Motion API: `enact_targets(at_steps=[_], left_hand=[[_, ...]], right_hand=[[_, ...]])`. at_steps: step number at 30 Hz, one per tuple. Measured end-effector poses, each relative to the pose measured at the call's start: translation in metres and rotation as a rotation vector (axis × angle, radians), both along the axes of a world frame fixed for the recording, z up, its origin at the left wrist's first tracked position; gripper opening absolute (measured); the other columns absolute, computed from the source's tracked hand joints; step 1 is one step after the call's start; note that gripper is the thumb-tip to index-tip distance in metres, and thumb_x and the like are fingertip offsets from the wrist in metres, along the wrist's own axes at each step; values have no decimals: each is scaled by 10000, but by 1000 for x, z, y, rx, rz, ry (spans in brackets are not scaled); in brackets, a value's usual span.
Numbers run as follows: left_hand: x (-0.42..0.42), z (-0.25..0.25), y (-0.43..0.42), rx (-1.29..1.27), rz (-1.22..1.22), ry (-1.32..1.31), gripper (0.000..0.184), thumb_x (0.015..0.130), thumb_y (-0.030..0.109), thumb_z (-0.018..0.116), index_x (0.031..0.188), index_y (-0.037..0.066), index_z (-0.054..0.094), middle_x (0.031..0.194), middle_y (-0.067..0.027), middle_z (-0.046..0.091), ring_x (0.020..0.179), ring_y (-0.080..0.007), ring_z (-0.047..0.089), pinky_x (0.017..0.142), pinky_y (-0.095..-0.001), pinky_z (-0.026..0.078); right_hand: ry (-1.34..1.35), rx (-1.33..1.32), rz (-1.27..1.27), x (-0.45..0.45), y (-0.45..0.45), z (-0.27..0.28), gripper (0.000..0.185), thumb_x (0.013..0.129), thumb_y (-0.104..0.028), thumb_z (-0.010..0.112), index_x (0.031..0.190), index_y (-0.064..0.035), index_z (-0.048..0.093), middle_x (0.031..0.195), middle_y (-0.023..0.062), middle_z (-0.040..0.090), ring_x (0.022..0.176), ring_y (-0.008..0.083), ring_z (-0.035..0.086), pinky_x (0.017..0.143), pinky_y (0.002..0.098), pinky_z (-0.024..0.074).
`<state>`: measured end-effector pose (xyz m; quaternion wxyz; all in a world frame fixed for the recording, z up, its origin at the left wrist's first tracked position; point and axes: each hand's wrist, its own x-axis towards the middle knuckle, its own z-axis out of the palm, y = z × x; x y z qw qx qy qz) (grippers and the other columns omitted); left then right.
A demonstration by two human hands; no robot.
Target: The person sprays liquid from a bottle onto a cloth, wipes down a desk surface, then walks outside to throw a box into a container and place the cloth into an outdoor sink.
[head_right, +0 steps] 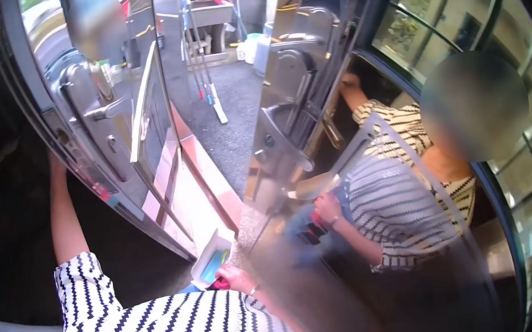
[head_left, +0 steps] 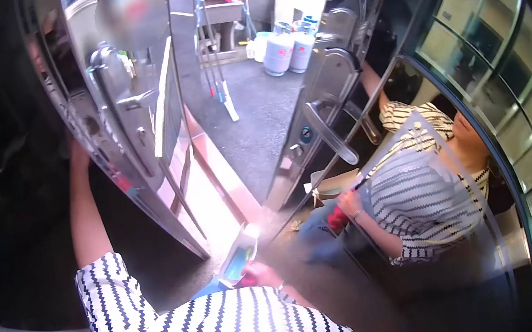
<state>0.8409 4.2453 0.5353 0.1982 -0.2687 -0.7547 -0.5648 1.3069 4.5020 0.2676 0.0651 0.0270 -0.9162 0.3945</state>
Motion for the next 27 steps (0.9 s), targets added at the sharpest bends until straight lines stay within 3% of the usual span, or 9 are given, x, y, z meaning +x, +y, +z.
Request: enact_targets(at_steps=[5, 6, 10, 11, 13, 15, 19, 22, 27], left_hand=[[-41, -62, -102, 377, 69, -78, 429, 899, 294, 474, 1220, 9, 460, 1179, -140, 516, 1007, -242, 549, 874, -355, 461], [-35, -74, -111, 516, 34, -139, 436, 907, 301, 463, 1234, 14, 451, 1184, -141, 512, 1026, -240, 542, 885, -358, 460], [37, -122, -140, 1103, 43, -410, 477, 935, 329, 422, 1296, 20, 382, 1232, -141, 484, 1091, -277, 510, 935, -430, 433], [37, -196, -194, 356, 450, -104, 492, 933, 347, 423, 1308, 32, 387, 1218, -129, 490, 1091, -258, 505, 937, -404, 424], [126, -248, -178, 759, 416, -715, 480, 930, 359, 434, 1261, 11, 449, 1167, -94, 508, 1062, -182, 496, 883, -320, 433], [179, -361, -200, 322, 749, -1408, 464, 921, 376, 439, 1218, 21, 485, 1103, -84, 545, 978, -200, 546, 828, -323, 458], [221, -374, -83, -617, 310, -1333, 381, 895, 343, 482, 1116, 36, 534, 1009, -85, 580, 931, -221, 571, 785, -339, 470], [192, -345, -34, -837, 114, -1265, 321, 876, 319, 515, 1039, 47, 571, 938, -86, 606, 896, -237, 590, 752, -350, 480], [60, -342, -41, -869, 274, -1094, 231, 843, 278, 570, 911, 66, 632, 820, -87, 650, 838, -263, 621, 698, -370, 495]], right_hand=[[-22, -23, 17, -13, 19, 41, 348, 628, -94, 736, 930, -102, 563, 917, 121, 568, 853, 292, 595, 725, 373, 492], [-149, 69, 45, -18, 27, 45, 390, 628, -241, 753, 932, -123, 540, 938, 86, 567, 894, 266, 584, 760, 370, 481], [-162, 114, 96, -39, 36, 58, 392, 639, -223, 743, 951, -121, 530, 965, 73, 558, 916, 260, 575, 770, 359, 482], [-143, 66, 107, -39, 32, 67, 390, 640, -219, 741, 952, -119, 529, 965, 74, 558, 920, 258, 574, 770, 358, 482], [-130, 23, 83, -58, 38, 83, 386, 644, -211, 736, 954, -115, 528, 964, 75, 557, 929, 253, 571, 770, 355, 481], [-160, 14, 75, -84, 50, 83, 363, 652, -191, 718, 953, -105, 535, 971, 87, 558, 934, 250, 571, 777, 353, 478], [-316, 10, -87, -165, 81, 74, 335, 660, -224, 678, 947, -102, 554, 898, 123, 586, 866, 291, 584, 761, 396, 473], [-332, -71, -312, -231, 108, 62, 354, 658, -255, 659, 963, -103, 562, 866, 141, 619, 836, 325, 602, 753, 413, 481], [-299, -143, -822, -310, 184, 40, 336, 647, -261, 626, 943, -107, 595, 914, 156, 636, 886, 337, 609, 778, 406, 484]])
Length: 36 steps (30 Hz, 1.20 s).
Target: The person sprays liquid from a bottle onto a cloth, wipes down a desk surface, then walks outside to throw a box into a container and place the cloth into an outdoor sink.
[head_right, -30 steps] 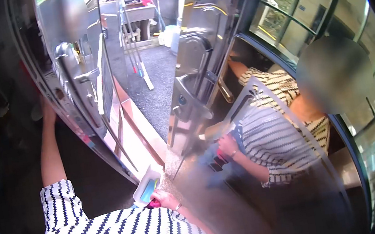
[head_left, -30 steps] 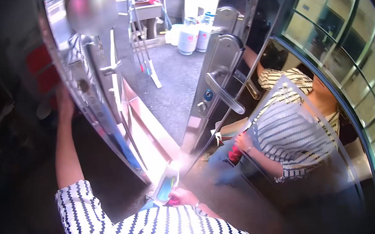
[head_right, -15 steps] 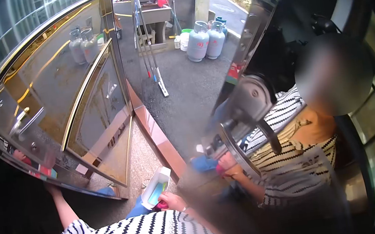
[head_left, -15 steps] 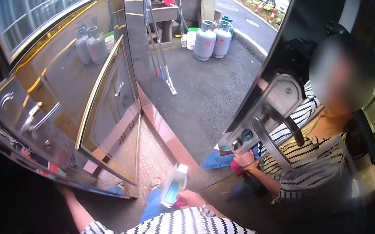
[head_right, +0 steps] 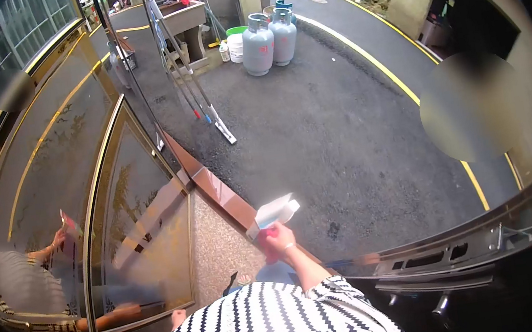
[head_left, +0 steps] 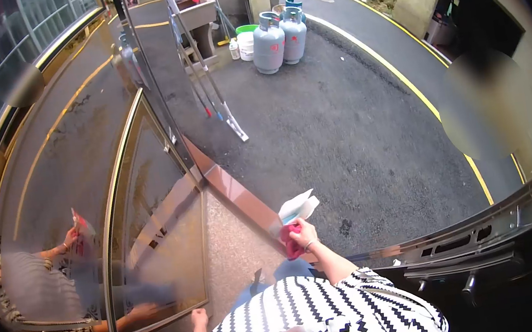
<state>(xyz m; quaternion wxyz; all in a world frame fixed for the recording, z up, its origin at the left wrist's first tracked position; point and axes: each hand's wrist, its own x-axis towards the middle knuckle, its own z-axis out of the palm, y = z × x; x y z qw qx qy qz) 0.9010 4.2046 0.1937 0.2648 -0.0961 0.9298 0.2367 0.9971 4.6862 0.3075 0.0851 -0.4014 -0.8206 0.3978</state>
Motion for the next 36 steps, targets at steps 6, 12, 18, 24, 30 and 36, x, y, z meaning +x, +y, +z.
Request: enact_targets(at_steps=[6, 12, 18, 24, 30, 36], left_hand=[[-198, 34, 130, 279, -108, 165, 178, 832, 187, 582, 948, 55, 612, 805, -76, 660, 704, -149, 643, 643, -288, 500], [-217, -5, 298, 379, -297, -44, 201, 836, 170, 585, 987, 38, 602, 847, -83, 663, 724, -173, 644, 685, -294, 501], [-258, 13, 460, 91, -822, -453, 299, 832, 233, 582, 1078, 65, 607, 1011, -126, 646, 935, -221, 620, 844, -340, 467], [-427, 42, 649, -49, -948, -84, 341, 776, 347, 604, 994, 90, 653, 1048, -148, 634, 999, -299, 598, 863, -382, 466], [-459, 138, 884, 923, -227, -149, 225, 909, 180, 517, 1101, 66, 548, 945, -66, 612, 783, -119, 609, 626, -224, 476], [-528, 4, 929, 209, -854, -257, 300, 782, 268, 648, 1032, 102, 646, 918, -89, 671, 839, -211, 649, 728, -336, 511]], right_hand=[[38, 151, -544, 22, 114, -27, 364, 631, -194, 665, 966, -89, 569, 921, 161, 625, 888, 334, 600, 784, 411, 476], [-274, 49, -1019, 90, 164, -84, 402, 639, -259, 683, 977, -65, 581, 950, 198, 626, 911, 367, 597, 812, 427, 462], [-661, -175, -1399, 114, 213, -114, 460, 640, -272, 681, 977, 26, 585, 930, 224, 633, 874, 376, 612, 823, 442, 463], [-407, -209, -1367, 16, 394, -83, 484, 652, -275, 710, 1038, -19, 571, 1046, 219, 612, 989, 360, 586, 884, 417, 447], [-45, 119, -652, -135, 580, -55, 408, 627, -237, 685, 982, -72, 571, 975, 173, 610, 946, 351, 576, 826, 421, 457], [-13, 170, -541, -221, 693, -46, 342, 634, -234, 656, 941, -104, 580, 935, 160, 610, 932, 338, 564, 815, 440, 448]])
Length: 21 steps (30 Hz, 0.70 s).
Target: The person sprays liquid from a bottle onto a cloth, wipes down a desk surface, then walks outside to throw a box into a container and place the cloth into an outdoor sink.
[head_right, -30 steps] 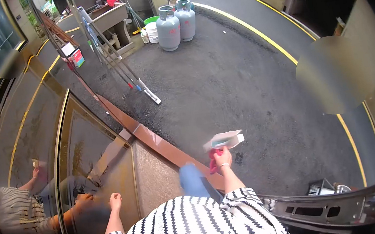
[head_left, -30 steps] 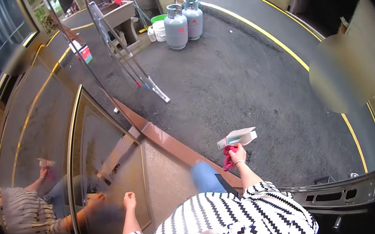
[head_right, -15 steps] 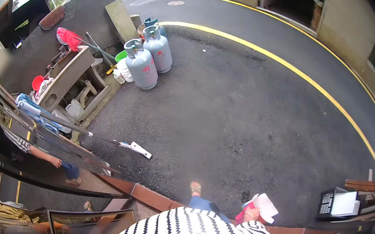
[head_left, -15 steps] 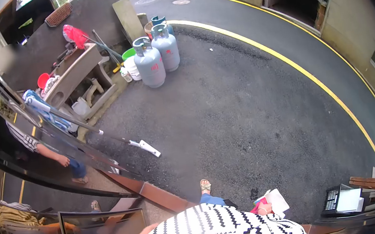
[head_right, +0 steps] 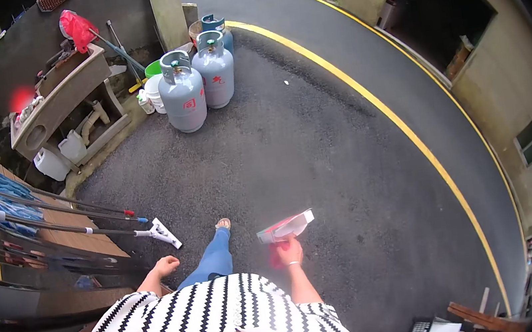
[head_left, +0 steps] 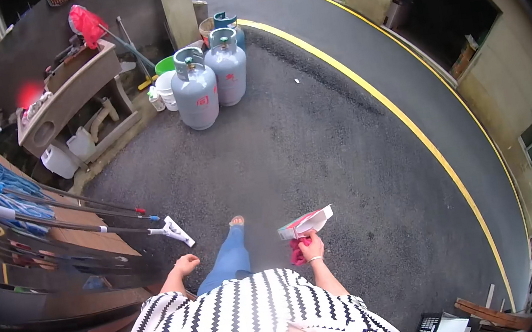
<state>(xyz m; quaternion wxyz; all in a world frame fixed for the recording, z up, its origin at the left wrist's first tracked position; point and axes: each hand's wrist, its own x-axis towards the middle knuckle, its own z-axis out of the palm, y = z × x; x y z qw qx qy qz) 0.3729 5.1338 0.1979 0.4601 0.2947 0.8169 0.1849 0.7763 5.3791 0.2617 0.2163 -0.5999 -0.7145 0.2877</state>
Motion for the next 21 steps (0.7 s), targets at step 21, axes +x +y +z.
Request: enact_targets(at_steps=[21], left_hand=[[-224, 72, 630, 385, 380, -110, 240, 838, 199, 580, 1028, 55, 605, 910, -73, 662, 758, -138, 633, 714, -289, 496]], right_hand=[[-480, -383, -934, 36, 309, -158, 546, 619, -344, 695, 1011, 23, 598, 964, 219, 629, 920, 375, 601, 831, 431, 460]])
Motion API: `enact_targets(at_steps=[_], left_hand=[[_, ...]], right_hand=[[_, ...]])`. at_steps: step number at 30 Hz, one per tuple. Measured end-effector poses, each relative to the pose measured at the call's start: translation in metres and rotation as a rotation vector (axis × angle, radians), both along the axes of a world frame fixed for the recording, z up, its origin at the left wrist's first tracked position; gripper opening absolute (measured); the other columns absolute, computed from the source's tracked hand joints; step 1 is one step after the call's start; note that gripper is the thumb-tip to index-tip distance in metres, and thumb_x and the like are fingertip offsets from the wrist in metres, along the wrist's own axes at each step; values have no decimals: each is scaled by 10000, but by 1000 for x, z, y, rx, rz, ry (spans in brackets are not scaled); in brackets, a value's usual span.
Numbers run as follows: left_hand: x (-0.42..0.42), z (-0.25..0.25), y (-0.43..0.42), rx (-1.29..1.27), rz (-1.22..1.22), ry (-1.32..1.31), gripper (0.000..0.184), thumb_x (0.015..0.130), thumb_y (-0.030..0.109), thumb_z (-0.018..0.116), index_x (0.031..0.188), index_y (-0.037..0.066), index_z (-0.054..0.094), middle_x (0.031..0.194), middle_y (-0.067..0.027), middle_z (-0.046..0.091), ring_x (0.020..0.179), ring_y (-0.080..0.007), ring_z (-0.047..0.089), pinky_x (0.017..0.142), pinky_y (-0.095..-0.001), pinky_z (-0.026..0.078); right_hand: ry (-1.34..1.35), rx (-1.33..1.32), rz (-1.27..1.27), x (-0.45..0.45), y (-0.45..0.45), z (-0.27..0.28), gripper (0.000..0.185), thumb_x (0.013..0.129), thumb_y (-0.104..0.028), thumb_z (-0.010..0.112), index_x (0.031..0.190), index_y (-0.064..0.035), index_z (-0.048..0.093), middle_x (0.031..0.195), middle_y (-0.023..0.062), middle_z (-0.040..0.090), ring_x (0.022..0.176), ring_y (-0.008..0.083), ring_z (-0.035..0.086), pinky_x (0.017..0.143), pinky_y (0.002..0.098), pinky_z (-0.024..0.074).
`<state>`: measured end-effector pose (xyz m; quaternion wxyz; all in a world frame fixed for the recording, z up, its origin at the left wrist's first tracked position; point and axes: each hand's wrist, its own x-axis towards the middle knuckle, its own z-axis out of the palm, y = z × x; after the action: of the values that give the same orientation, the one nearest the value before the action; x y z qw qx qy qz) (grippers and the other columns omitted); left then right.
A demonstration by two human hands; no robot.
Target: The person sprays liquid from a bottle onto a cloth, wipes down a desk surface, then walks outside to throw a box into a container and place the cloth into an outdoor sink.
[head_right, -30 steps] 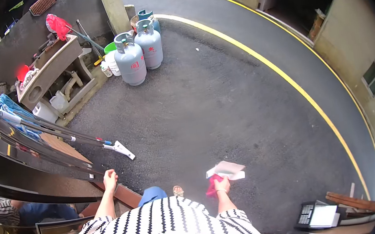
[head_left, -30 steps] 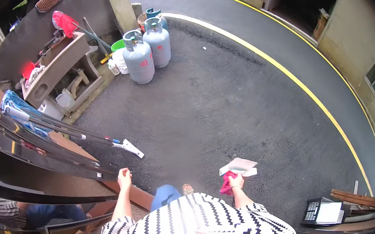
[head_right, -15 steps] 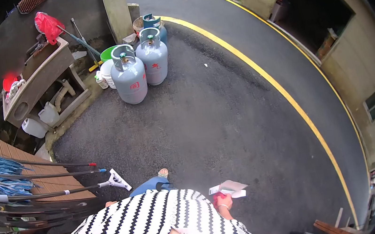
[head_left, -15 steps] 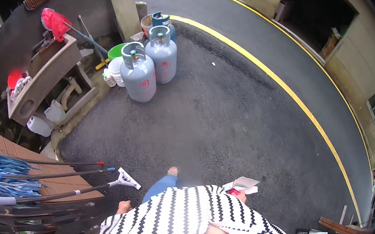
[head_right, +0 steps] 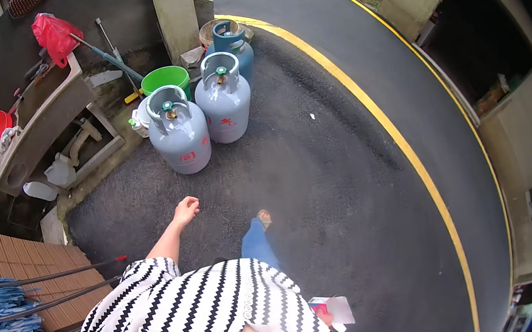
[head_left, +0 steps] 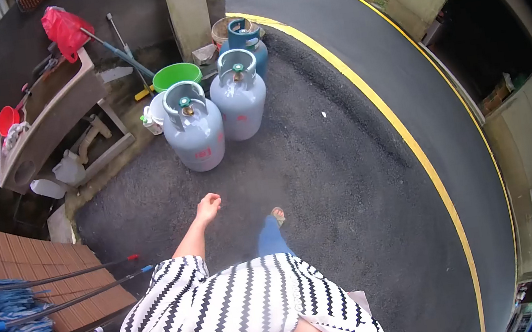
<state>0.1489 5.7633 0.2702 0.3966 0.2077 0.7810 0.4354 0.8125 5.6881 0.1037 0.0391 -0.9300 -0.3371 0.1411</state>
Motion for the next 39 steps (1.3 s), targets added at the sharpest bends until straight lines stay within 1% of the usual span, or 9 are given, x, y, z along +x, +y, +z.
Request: enact_targets(at_steps=[2, 5, 9, 15, 21, 22, 27, 32, 39], left_hand=[[-1, -5, 39, 17, -167, 147, 252, 828, 206, 587, 1031, 59, 605, 908, -81, 663, 775, -156, 640, 727, -302, 498], [-21, 0, 73, -184, -312, 76, 292, 794, 246, 614, 1022, 63, 615, 910, -108, 667, 866, -209, 644, 778, -335, 495], [-54, -46, 63, -404, -38, 170, 249, 798, 227, 597, 985, 66, 635, 879, -100, 671, 784, -189, 657, 731, -324, 509], [-46, -66, 56, -435, 808, -302, 126, 848, 172, 549, 926, 86, 598, 809, -41, 623, 654, -141, 613, 496, -288, 480], [-70, -72, 154, -729, 419, -479, 193, 867, 218, 550, 1014, 99, 589, 834, -61, 605, 688, -184, 610, 537, -330, 487], [-80, -72, 184, -573, 645, -541, 192, 865, 224, 549, 1010, 103, 587, 842, -50, 601, 696, -168, 607, 551, -315, 485], [-186, -46, 322, -222, 562, -180, 195, 841, 185, 587, 990, 61, 599, 825, -60, 637, 661, -127, 613, 596, -277, 487], [-250, 10, 400, -32, 569, 70, 221, 853, 156, 571, 1021, 14, 577, 849, -92, 640, 731, -158, 620, 678, -273, 491], [-121, 13, 397, -183, 1312, -236, 110, 874, 174, 545, 962, 118, 577, 782, 0, 577, 659, -89, 566, 541, -239, 443]], right_hand=[[-25, -77, 62, 13, 77, 5, 555, 614, -354, 695, 1011, 22, 598, 963, 220, 628, 922, 377, 601, 830, 434, 461], [176, 0, 290, -89, 250, 126, 438, 677, -288, 700, 1000, -8, 608, 970, 214, 628, 923, 376, 599, 820, 430, 469], [168, 188, 623, -209, 449, 166, 332, 651, -250, 706, 908, -57, 626, 889, 184, 649, 853, 356, 620, 782, 423, 482], [431, 360, 1081, -409, 632, 206, 290, 630, -210, 675, 896, -101, 635, 855, 155, 644, 835, 360, 606, 762, 428, 477], [391, 273, 1345, -514, 734, 217, 258, 628, -193, 631, 874, -113, 634, 849, 133, 637, 842, 313, 609, 787, 402, 474], [365, 268, 1379, -528, 752, 225, 261, 627, -193, 630, 875, -111, 635, 854, 131, 636, 849, 311, 605, 791, 401, 472], [337, 457, 1546, -621, 868, 257, 259, 625, -187, 630, 863, -86, 619, 823, 122, 605, 803, 309, 588, 761, 406, 467], [723, 466, 1548, -758, 976, 315, 259, 653, -112, 618, 908, -75, 603, 885, 120, 608, 832, 265, 605, 755, 349, 477], [1112, 333, 1623, -987, 1125, 334, 272, 683, -119, 663, 933, -33, 599, 776, 38, 609, 716, 120, 563, 671, 265, 458]])
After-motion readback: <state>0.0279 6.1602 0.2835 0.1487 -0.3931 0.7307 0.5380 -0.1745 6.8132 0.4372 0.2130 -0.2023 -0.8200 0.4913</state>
